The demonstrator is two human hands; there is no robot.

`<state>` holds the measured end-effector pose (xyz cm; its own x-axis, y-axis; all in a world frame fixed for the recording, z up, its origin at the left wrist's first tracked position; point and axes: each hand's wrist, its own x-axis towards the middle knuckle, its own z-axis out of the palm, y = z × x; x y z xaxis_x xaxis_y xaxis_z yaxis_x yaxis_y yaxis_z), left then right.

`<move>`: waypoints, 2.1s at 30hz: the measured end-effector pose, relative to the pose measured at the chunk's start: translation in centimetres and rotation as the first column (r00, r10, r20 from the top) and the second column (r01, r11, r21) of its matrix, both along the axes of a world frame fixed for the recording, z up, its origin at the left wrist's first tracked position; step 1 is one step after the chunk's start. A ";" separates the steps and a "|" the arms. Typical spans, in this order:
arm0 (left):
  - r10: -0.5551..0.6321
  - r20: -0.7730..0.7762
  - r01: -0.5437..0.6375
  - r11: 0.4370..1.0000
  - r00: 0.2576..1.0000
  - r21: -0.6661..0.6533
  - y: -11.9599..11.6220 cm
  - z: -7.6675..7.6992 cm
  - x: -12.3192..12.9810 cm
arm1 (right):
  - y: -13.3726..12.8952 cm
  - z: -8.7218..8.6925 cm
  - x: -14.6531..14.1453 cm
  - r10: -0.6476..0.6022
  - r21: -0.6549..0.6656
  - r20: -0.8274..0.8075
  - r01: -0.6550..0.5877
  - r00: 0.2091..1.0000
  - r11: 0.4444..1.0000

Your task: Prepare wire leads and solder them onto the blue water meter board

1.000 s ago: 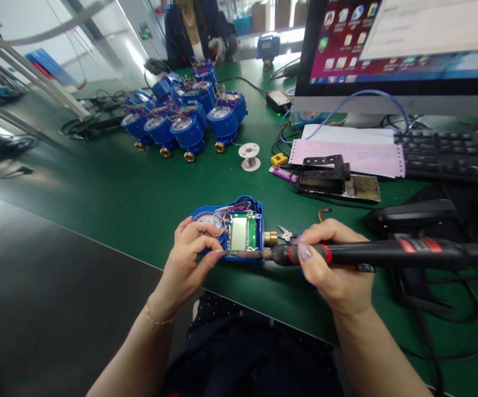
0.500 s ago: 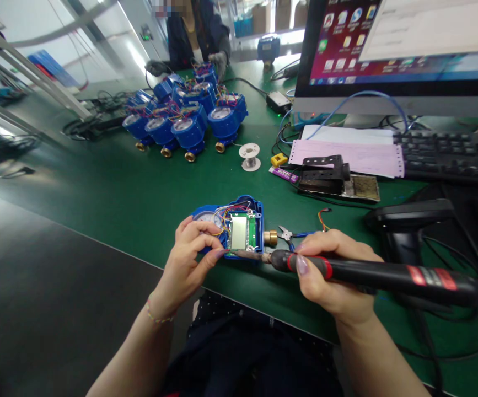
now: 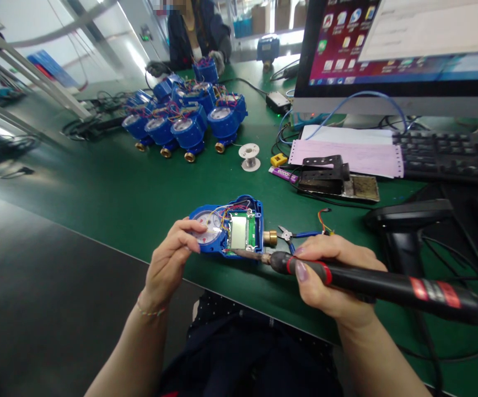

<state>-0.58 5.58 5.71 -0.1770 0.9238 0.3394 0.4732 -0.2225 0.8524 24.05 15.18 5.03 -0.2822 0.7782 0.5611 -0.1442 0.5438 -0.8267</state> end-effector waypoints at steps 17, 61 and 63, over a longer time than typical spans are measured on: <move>0.099 -0.295 -0.097 0.995 0.950 0.024 0.6 -0.3 0.6 | 1.2 1.6 0.1 0.260 0.071 0.089 -0.266 0.962 0.961; 0.055 -0.403 -0.041 0.998 0.914 0.042 0.8 0.5 1.7 | 2.0 1.4 0.1 0.312 0.050 0.041 -0.314 0.949 0.948; 0.054 -0.399 -0.043 0.998 0.915 0.036 0.8 0.6 1.8 | 2.0 1.4 0.1 0.317 0.050 0.039 -0.318 0.948 0.947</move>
<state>1.18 6.40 6.27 -0.0662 0.9075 0.4147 0.7841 -0.2097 0.5841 24.13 17.19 6.43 -0.5273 0.6136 0.5878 -0.2920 0.5187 -0.8035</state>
